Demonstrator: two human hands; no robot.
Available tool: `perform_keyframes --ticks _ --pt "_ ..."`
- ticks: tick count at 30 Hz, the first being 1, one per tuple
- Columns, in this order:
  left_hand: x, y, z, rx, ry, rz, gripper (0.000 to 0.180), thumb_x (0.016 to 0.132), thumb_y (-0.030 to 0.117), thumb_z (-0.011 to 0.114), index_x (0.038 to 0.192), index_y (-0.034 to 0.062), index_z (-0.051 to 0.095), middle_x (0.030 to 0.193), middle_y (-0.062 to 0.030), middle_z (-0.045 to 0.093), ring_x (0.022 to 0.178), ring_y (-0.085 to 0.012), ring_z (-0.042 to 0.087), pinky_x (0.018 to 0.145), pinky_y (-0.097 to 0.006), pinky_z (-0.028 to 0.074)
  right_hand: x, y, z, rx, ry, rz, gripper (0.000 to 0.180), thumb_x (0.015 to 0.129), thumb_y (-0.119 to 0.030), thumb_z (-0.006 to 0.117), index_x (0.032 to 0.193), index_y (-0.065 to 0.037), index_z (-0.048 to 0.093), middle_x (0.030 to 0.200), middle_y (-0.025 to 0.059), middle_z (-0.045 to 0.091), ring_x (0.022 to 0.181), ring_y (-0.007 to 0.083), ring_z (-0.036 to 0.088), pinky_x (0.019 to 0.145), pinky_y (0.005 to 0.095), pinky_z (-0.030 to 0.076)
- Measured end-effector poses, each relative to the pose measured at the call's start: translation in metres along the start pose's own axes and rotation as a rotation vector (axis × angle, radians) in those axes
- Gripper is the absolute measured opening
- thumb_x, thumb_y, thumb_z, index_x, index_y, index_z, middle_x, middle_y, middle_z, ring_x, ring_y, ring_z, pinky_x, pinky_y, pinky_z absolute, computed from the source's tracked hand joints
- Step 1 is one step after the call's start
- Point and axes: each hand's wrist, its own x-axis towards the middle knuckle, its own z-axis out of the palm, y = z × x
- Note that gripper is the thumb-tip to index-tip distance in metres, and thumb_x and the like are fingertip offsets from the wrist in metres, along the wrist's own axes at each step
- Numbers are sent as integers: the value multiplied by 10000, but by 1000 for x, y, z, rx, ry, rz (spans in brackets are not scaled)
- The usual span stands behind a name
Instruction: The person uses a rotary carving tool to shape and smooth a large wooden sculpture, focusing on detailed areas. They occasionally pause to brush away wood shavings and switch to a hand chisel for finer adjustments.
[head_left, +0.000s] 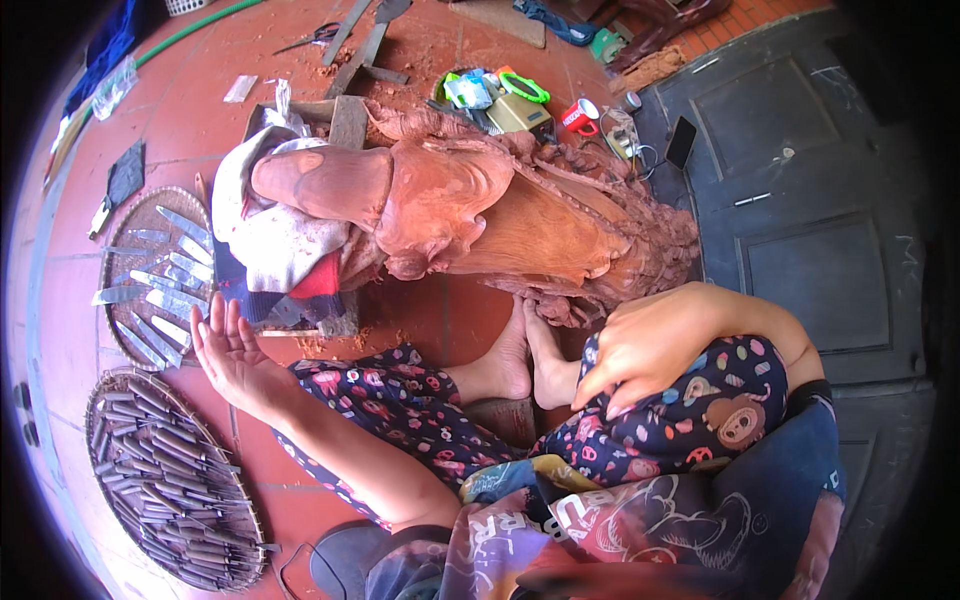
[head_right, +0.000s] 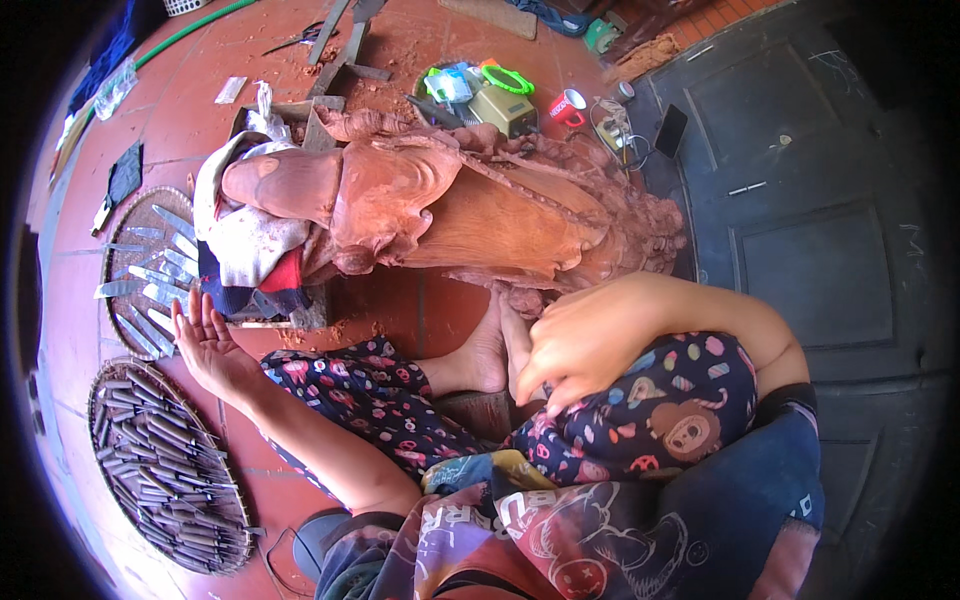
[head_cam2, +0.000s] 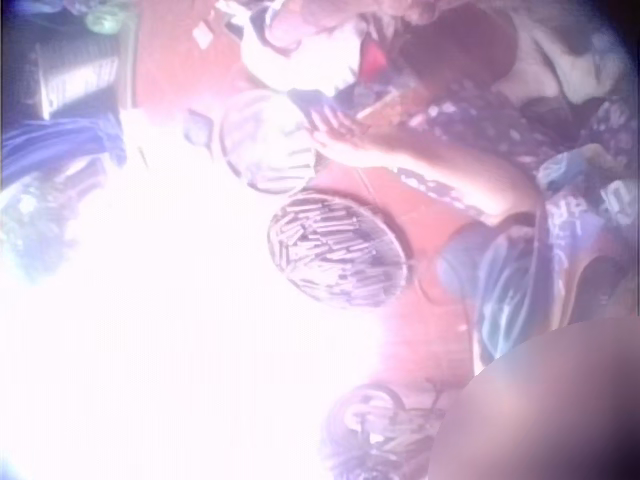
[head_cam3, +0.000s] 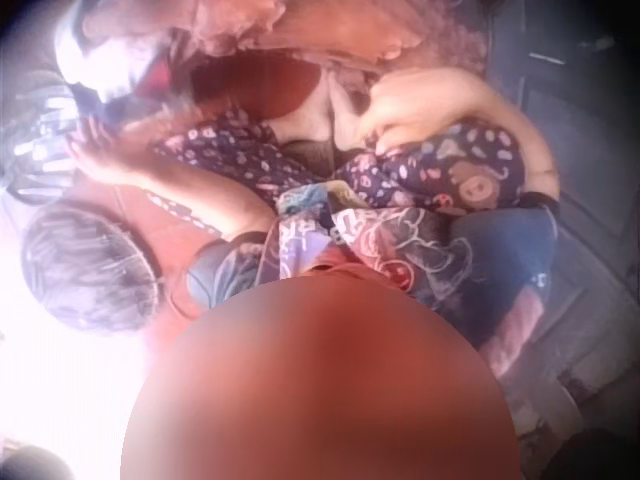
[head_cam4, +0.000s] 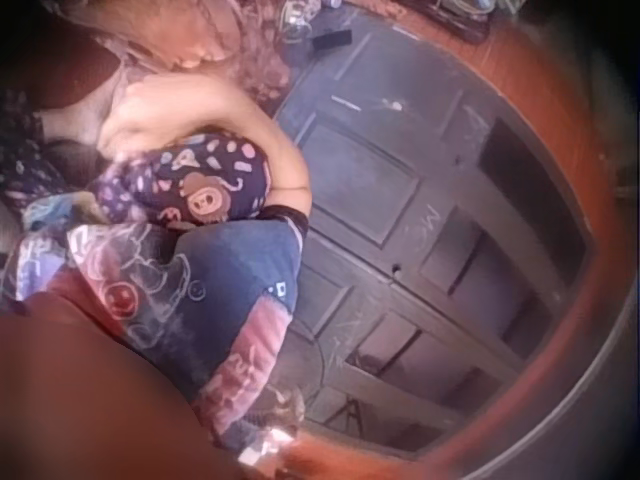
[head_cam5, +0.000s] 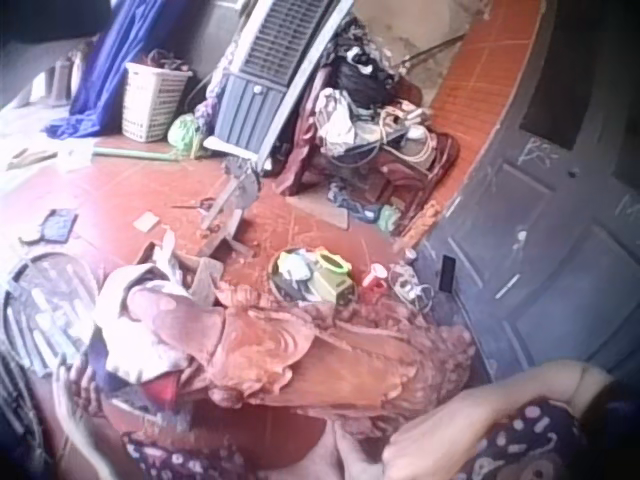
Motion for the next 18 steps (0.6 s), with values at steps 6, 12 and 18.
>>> perform_keyframes --ticks 6,12,18 --pt "10 14 -8 74 24 84 422 1028 284 459 1343 6 499 1219 -169 637 1109 -239 616 960 -321 448 35 -37 -30 -161 107 -193 256 891 -232 630 1020 -11 647 776 201 663 779 389 659 695 500 514" --pt "-6 12 2 371 -9 201 441 1054 317 408 1352 5 503 1226 -171 633 1073 -240 633 932 -308 478 63 5 -43 -189 702 -627 163 855 -139 598 815 9 543 691 148 602 682 328 660 560 425 521" --pt "-3 0 4 543 26 185 437 1057 345 408 1315 15 531 1203 -132 661 1077 -211 630 930 -320 453 49 54 -65 -306 590 -704 189 839 -149 608 956 -2 624 752 61 544 701 210 600 626 332 519"
